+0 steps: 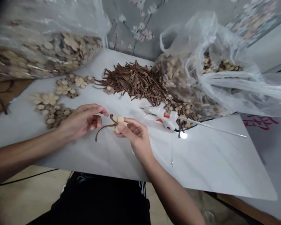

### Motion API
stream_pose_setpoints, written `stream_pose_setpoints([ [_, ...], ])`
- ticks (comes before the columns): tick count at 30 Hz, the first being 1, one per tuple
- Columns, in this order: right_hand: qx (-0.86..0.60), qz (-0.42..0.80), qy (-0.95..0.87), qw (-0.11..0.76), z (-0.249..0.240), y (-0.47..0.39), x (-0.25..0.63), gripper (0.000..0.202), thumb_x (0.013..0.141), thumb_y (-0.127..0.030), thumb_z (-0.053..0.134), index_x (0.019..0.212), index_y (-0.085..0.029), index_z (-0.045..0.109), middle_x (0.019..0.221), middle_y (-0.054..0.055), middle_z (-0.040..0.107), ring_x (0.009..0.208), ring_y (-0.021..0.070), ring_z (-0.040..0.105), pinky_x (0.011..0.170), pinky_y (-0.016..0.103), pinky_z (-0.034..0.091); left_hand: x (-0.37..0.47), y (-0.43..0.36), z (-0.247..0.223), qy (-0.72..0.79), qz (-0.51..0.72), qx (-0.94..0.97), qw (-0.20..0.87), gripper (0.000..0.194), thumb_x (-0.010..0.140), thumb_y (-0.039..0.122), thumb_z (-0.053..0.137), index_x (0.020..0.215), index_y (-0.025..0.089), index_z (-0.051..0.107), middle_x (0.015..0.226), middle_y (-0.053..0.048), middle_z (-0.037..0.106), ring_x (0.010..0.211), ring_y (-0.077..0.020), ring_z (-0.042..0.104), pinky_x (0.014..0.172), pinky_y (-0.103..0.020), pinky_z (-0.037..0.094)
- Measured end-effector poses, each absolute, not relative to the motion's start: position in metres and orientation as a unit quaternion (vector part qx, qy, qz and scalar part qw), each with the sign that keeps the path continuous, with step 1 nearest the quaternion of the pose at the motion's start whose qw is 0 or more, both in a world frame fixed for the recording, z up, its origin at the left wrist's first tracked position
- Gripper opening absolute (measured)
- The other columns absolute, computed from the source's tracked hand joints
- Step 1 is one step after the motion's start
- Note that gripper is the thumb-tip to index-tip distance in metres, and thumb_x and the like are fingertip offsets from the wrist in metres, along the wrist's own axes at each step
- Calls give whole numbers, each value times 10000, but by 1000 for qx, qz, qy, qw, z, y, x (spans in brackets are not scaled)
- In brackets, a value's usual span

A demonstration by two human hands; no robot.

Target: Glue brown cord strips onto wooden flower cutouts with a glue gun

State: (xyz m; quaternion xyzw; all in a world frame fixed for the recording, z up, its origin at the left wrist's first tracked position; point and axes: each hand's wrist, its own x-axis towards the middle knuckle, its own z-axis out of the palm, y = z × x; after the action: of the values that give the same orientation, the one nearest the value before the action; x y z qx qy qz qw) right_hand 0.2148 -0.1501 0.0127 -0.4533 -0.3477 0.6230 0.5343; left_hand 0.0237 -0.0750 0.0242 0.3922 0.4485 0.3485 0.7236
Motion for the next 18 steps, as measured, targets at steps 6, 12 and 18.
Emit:
stream_pose_setpoints([
  [6, -467, 651, -309, 513, 11, -147, 214, 231, 709, -308, 817, 875, -195, 702, 730, 0, 736, 608, 121, 674, 606, 244, 551, 18, -68, 16, 451, 374, 381, 715, 177, 676, 215, 841, 817, 150, 755, 823, -34, 749, 564, -91, 672, 489, -152, 499],
  [12, -492, 610, -310, 539, 14, -149, 217, 195, 735, -314, 795, 780, -192, 650, 624, -13, 696, 528, 104, 619, 550, 221, 502, 10, -58, 10, 441, 337, 358, 751, 332, 658, 160, 839, 975, 169, 742, 1014, -96, 762, 756, -196, 747, 577, -203, 572],
  [18, -475, 610, -286, 566, 10, -149, 217, 160, 781, -307, 759, 815, -214, 634, 616, -28, 674, 543, 121, 625, 542, 237, 509, 5, -54, 4, 439, 317, 378, 751, 339, 702, 193, 815, 1027, 161, 724, 1089, -131, 744, 790, -216, 749, 590, -221, 580],
])
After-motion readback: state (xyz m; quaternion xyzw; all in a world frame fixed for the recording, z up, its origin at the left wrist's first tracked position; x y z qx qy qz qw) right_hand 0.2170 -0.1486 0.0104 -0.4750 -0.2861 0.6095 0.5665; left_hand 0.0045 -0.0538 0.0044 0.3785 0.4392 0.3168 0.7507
